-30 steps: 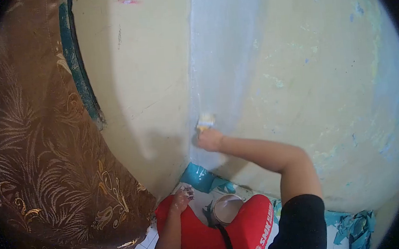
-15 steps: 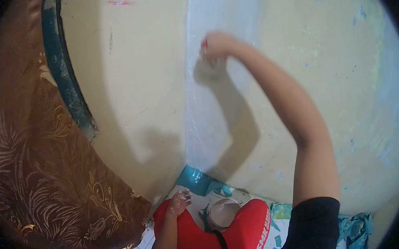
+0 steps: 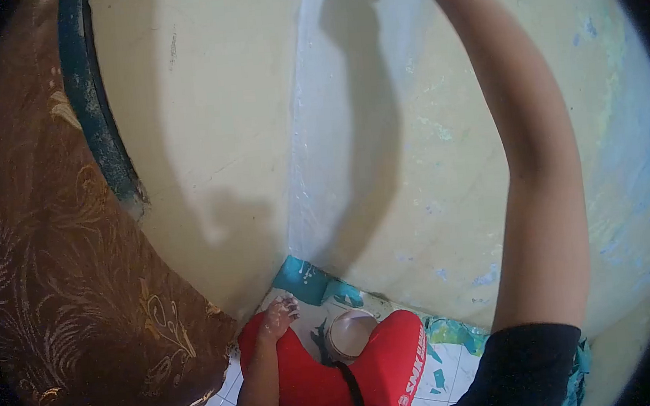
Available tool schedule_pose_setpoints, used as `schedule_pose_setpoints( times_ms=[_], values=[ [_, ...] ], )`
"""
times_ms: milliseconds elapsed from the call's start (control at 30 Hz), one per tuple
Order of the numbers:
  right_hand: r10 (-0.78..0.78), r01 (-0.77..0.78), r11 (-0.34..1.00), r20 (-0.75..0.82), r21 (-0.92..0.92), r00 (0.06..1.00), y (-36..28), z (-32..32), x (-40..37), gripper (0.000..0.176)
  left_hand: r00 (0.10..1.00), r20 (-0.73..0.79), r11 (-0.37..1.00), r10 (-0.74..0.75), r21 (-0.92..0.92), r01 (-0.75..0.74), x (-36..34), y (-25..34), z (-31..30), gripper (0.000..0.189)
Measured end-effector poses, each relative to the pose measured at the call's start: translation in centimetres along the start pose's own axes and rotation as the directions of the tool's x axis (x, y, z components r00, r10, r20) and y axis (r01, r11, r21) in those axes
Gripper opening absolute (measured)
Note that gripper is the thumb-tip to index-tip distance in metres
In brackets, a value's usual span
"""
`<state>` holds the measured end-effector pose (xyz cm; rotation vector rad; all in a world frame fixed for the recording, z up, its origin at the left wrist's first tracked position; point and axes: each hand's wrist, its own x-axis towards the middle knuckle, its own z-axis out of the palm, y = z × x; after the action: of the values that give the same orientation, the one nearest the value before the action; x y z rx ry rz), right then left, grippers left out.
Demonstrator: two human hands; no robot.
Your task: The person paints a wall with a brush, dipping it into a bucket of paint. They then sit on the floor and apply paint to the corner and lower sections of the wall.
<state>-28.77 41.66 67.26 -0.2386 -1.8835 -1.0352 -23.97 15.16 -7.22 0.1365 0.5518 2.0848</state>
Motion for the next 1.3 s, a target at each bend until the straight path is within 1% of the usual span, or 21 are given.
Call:
schedule_pose_setpoints(
  times_ms=[33,67,100,133,167,233,267,333,400,467,533,567,633,767,900,933,967,1000,1100,1200,1300],
  values=[
    [-0.001,-0.001,0.998,0.028,0.056,1.0,-1.3,2.1,-2.0,0.02,1.0,-0.022,1.0,-0.008,0.004,0.008,0.1,0.1,0.0,0.024],
    [-0.174,0.181,0.976,-0.063,0.123,0.983,-2.5,5.3,-5.2,0.017,1.0,-0.018,1.0,-0.006,0.005,0.006,0.1,0.3,0.0,0.024],
    [-0.336,0.361,0.916,-0.16,0.175,0.928,-3.6,7.6,-8.5,0.024,1.0,-0.022,1.0,-0.016,-0.006,0.016,-0.1,0.4,0.1,0.024],
    [-0.382,0.37,0.914,0.044,0.167,0.923,-6.6,6.2,-12.1,0.025,0.999,-0.027,0.999,-0.029,-0.02,0.028,-0.2,0.4,0.2,0.025],
    [-0.336,0.213,0.908,0.326,0.36,0.884,-10.1,2.7,-15.3,0.03,0.999,-0.03,0.999,-0.03,-0.025,0.029,-0.2,0.2,0.1,0.025],
    [-0.451,0.165,0.832,0.473,0.529,0.757,-14.9,3.5,-22.1,0.034,1.0,-0.005,1.0,-0.012,0.023,0.012,0.0,0.1,-0.2,0.026],
    [-0.589,0.379,0.766,0.332,0.519,0.736,-17.3,5.7,-26.3,0.032,1.0,-0.014,1.0,-0.017,0.022,0.017,-0.1,0.1,-0.2,0.026],
    [-0.651,0.394,0.681,0.263,0.617,0.712,-21.5,5.0,-32.1,0.031,1.0,0.0,0.997,-0.001,0.083,0.001,-0.3,0.1,0.3,0.028],
    [-0.698,0.345,0.604,0.269,0.718,0.663,-26.0,6.5,-37.0,0.027,1.0,0.019,0.999,-0.004,0.048,0.003,-0.7,0.0,0.3,0.027],
    [-0.695,0.179,0.622,0.433,0.762,0.574,-29.9,7.2,-40.6,0.024,0.999,0.054,1.0,0.005,0.024,-0.007,-0.7,0.1,0.7,0.027],
    [-0.626,0.064,0.589,0.406,0.805,0.665,-32.6,8.3,-43.8,0.024,0.999,0.033,1.0,0.015,0.004,-0.015,-1.2,0.2,0.8,0.024],
    [-0.622,0.073,0.587,0.391,0.806,0.679,-33.5,8.6,-44.6,0.024,0.999,0.038,0.999,0.032,0.016,-0.032,-1.3,0.2,0.7,0.024],
    [-0.631,-0.108,0.585,0.535,0.804,0.561,-34.1,9.1,-45.3,0.027,0.993,0.06,0.986,0.103,0.125,-0.11,-1.8,0.1,0.7,0.023],
    [-0.677,-0.133,0.543,0.526,0.829,0.514,-30.1,9.9,-44.2,0.029,0.994,0.049,0.988,0.103,0.112,-0.107,-2.4,0.5,1.0,0.023],
    [-0.585,-0.258,0.546,0.583,0.797,0.564,-20.9,10.6,-35.7,0.027,0.991,0.081,0.994,0.103,0.031,-0.105,-1.9,0.7,0.8,0.023],
    [-0.55,-0.232,0.463,0.482,0.856,0.682,-17.9,10.3,-33.1,0.028,0.991,0.083,0.994,0.1,0.03,-0.103,-1.5,0.5,0.5,0.023],
    [-0.527,-0.272,0.472,0.515,0.839,0.676,-15.0,9.1,-29.7,0.029,0.992,0.085,0.995,0.093,0.031,-0.096,-1.1,0.3,0.3,0.023],
    [-0.538,-0.256,0.55,0.572,0.795,0.619,-12.0,8.6,-26.1,0.031,0.994,0.084,0.998,0.066,0.002,-0.066,-0.9,0.2,0.3,0.024],
    [-0.338,-0.393,0.639,0.7,0.661,0.629,-4.7,0.5,-15.1,0.022,0.99,0.106,0.99,0.098,0.094,-0.108,-0.1,-0.5,-0.2,0.025],
    [-0.16,-0.315,0.726,0.596,0.611,0.786,1.3,-3.6,-6.5,0.022,0.996,0.06,0.996,0.063,0.058,-0.066,0.5,-0.6,0.0,0.023],
    [0.003,-0.2,0.854,0.38,0.48,0.925,5.4,-7.6,-0.1,0.02,0.998,0.006,0.992,0.062,0.106,-0.062,0.6,-0.4,0.3,0.02]
  ],
)
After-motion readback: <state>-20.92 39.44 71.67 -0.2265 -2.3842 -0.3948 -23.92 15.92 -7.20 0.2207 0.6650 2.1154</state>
